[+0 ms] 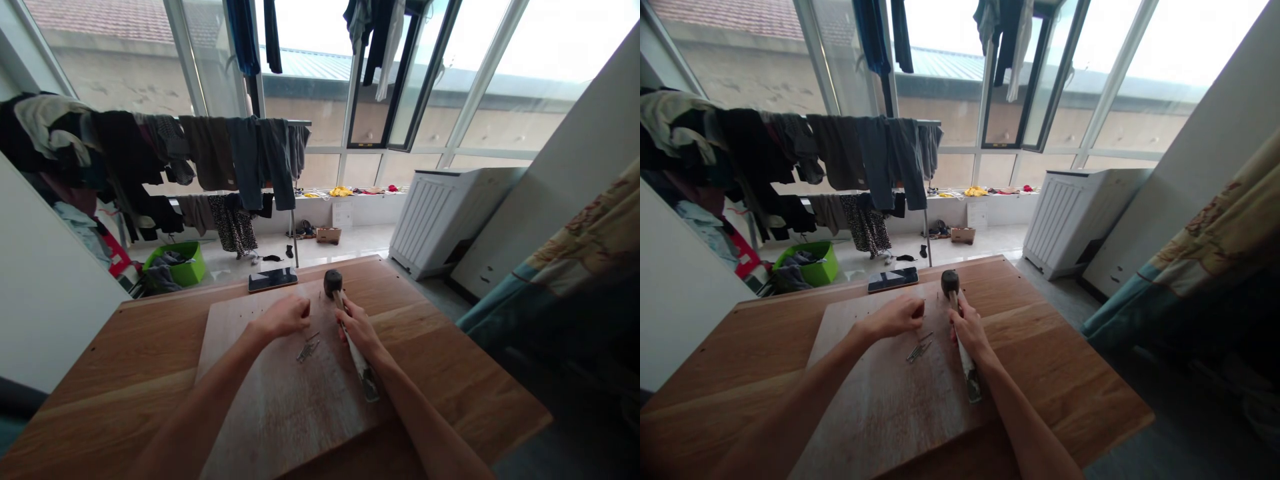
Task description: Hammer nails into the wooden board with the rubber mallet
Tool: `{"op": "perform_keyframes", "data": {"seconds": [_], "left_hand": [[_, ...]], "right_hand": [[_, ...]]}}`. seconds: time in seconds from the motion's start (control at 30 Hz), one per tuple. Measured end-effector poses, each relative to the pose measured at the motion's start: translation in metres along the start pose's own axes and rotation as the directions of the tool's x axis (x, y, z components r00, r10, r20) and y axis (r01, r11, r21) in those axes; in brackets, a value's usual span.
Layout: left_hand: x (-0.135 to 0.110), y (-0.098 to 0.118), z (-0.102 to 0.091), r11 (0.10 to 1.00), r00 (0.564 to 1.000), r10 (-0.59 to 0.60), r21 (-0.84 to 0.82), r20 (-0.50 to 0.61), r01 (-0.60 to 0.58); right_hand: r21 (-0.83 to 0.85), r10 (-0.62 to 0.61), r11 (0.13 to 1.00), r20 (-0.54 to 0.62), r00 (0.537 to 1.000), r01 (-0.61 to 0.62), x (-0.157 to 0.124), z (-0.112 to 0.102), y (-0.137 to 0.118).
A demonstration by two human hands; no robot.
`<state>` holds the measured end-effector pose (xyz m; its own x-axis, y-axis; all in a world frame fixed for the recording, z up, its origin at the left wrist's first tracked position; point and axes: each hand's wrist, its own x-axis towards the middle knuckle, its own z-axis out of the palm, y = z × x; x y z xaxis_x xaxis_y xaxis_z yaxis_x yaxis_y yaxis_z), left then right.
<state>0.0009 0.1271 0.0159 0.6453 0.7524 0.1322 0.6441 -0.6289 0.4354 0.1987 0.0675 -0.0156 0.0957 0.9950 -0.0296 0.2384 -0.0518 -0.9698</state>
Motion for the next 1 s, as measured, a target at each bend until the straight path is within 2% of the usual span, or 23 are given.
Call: {"op": "perform_keyframes", "data": {"seconds": [0.13, 0.27, 0.4, 0.53, 0.6, 0.73, 0.87, 1.0], "left_hand": [[0.011, -0.030, -0.003, 0.991, 0.986, -0.127, -0.054, -0.108, 0.122], [0.018, -0.042, 0.006, 0.994, 0.984, -0.112, -0.021, -0.139, 0.110], [0.019, -0.037, 0.010, 0.998, 0.991, -0.054, 0.037, -0.126, 0.059], [0.022, -0.024, 0.006, 0.982, 0.996, -0.039, 0.180, -0.085, 0.054], [0.024, -0.020, 0.005, 0.983, 0.995, -0.016, 0.181, -0.096, 0.034], [0.026, -0.023, 0.019, 0.999, 0.977, -0.028, 0.037, -0.211, 0.037], [0.022, -0.031, 0.037, 0.971, 0.919, -0.133, -0.233, -0.371, 0.047], [0.019, -0.033, 0.043, 0.952, 0.906, -0.146, -0.305, -0.398, 0.019]], "right_hand": [[-0.015, -0.001, 1.000, 0.002, 1.000, 0.001, 0.000, 0.001, -0.001], [-0.031, 0.009, 0.999, 0.005, 1.000, -0.009, -0.001, 0.001, -0.002], [-0.033, 0.014, 0.999, 0.005, 1.000, -0.014, 0.000, 0.000, 0.000], [-0.011, 0.010, 1.000, 0.002, 1.000, -0.010, 0.002, 0.000, 0.004], [0.010, 0.000, 1.000, 0.000, 1.000, 0.000, 0.002, 0.000, 0.004], [0.077, -0.032, 0.997, -0.002, 0.999, 0.032, -0.002, 0.000, -0.003], [0.164, -0.050, 0.985, 0.015, 0.999, 0.047, -0.011, 0.001, -0.014], [0.306, -0.105, 0.949, 0.079, 0.991, 0.076, -0.016, 0.004, -0.018]]}}
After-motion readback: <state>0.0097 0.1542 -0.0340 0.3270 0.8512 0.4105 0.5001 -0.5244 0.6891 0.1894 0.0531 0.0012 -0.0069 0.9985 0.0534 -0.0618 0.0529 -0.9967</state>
